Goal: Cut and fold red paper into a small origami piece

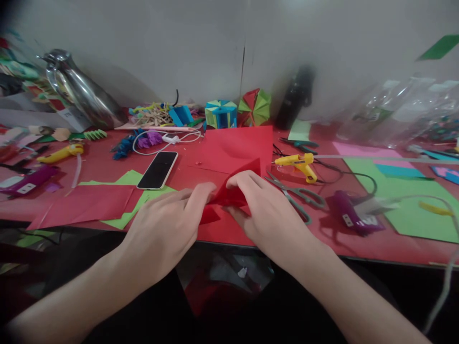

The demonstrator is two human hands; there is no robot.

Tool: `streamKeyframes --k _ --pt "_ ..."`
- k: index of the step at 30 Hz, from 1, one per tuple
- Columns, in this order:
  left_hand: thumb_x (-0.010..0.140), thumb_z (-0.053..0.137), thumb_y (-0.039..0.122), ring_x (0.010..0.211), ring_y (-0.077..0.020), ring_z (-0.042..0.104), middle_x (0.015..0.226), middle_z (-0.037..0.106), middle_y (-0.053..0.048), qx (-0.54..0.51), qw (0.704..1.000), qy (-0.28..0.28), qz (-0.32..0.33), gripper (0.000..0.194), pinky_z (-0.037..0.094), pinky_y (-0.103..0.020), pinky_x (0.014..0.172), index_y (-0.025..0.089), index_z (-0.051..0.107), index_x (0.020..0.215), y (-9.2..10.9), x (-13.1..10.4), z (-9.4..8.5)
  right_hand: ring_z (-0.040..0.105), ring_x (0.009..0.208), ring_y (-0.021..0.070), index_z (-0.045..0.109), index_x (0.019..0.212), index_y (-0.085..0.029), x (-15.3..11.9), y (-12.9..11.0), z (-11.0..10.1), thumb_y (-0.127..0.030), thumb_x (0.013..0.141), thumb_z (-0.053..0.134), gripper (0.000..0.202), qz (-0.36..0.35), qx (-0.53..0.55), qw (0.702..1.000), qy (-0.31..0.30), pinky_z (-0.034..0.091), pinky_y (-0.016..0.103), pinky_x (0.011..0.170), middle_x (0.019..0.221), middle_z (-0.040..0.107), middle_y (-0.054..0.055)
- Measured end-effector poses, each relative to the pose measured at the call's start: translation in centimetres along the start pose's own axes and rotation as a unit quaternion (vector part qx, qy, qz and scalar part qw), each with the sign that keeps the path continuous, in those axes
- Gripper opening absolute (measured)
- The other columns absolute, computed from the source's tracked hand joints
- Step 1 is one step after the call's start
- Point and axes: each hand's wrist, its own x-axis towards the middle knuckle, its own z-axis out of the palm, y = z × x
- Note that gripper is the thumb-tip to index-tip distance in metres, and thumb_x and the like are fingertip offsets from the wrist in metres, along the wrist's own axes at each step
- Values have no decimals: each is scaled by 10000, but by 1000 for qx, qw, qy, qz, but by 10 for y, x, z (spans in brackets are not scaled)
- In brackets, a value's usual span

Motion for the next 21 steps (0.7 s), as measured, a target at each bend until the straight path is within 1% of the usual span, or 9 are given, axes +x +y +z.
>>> streamKeyframes --k 3,6,8,10,13,16,19,21 --pt "748 445 -4 638 -217 623 728 644 -35 -15 1000 22 10 355 464 -298 583 181 493 1048 -3 0 8 668 779 175 584 958 -222 1 4 2 -222 865 672 128 14 4 1000 -25 501 275 664 924 709 18" --pt "804 435 18 705 -226 647 806 672 -56 -27 998 46 21 341 474 -311 622 174 482 1104 -6 1 14 679 861 196 638 994 -221 1 9 5 -194 914 597 94 -40 -36 998 -44 509 300 723 961 727 31" --pt "803 433 13 719 -219 649 814 678 -57 -25 998 44 29 363 477 -310 642 168 477 1128 -7 2 15 684 930 201 665 1019 -218 0 12 7 -166 936 548 153 -78 -45 994 -54 516 311 780 1018 737 41" --pt "785 435 2 719 -215 648 800 680 -54 -20 999 34 34 390 478 -308 648 164 478 1137 -6 3 15 697 944 195 671 1060 -215 0 15 7 -126 941 507 221 -83 -43 993 -70 522 303 794 1052 747 42" --pt "762 450 2 741 -222 654 803 686 -58 -23 999 29 38 419 481 -312 653 162 475 1148 -6 4 14 718 871 203 669 1105 -202 -1 16 8 -59 910 459 320 -87 -92 989 -74 515 297 710 1017 763 55" --pt "766 449 6 745 -231 653 785 682 -55 -34 998 35 45 433 481 -318 650 156 462 1173 -3 6 15 716 772 205 691 1050 -208 0 16 9 -52 875 491 308 -103 -157 979 -74 451 282 603 925 771 51" --pt "757 442 -2 717 -229 642 744 667 -48 -36 996 37 67 419 474 -320 647 145 480 1148 0 7 16 692 650 200 710 894 -220 4 15 10 -80 846 564 208 -84 -209 968 -109 324 279 504 744 742 21" --pt "724 442 -11 697 -227 632 734 661 -52 -30 995 40 84 429 466 -321 638 134 494 1125 3 7 17 668 578 199 697 803 -216 5 14 10 -84 827 580 177 -73 -244 959 -123 233 291 477 652 704 15"
